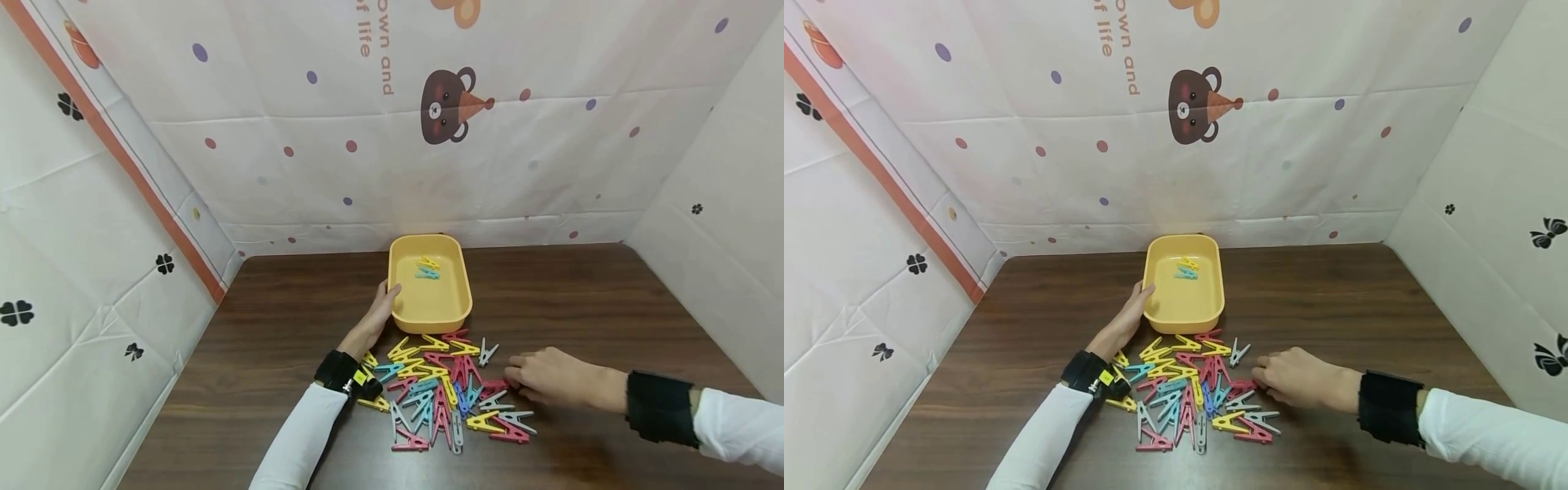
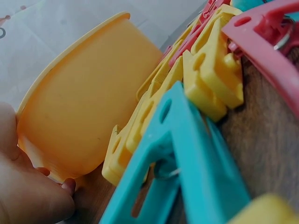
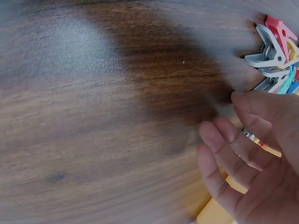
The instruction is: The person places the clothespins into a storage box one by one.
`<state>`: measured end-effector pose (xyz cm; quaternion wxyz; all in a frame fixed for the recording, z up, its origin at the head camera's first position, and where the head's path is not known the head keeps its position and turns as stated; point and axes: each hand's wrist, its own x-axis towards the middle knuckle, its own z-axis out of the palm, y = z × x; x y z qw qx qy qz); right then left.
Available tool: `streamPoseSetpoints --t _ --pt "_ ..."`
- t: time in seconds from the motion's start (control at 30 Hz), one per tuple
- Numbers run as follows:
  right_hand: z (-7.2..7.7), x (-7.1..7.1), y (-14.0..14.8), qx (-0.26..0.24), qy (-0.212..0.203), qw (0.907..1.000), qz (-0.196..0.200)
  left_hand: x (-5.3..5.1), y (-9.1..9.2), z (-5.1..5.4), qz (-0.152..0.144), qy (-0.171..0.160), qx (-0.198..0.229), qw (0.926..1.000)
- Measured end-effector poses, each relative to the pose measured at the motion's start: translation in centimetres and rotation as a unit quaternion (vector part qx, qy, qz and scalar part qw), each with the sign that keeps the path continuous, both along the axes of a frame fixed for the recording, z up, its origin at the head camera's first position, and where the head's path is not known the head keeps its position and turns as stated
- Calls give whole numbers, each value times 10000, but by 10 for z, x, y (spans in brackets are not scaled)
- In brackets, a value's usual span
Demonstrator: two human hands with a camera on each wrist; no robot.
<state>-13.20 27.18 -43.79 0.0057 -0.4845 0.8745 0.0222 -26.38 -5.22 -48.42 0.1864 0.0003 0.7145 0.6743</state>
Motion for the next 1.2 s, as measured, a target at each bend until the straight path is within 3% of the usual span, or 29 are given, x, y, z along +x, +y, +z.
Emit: streamPoseSetpoints --t 0.17,0.4,0.9,1.2 --pt "7 1 -4 -126 -268 9993 -234 -1 0 0 31 -10 -10 10000" --pt "8 1 -10 10 -380 9993 -38 0 -1 -1 -52 8 24 10000" --pt "3 -2 -6 -105 -64 9996 248 2 -2 0 -167 31 40 9998" --pt "23 -11 -5 -557 378 9975 208 2 -2 -2 -191 82 45 9998"
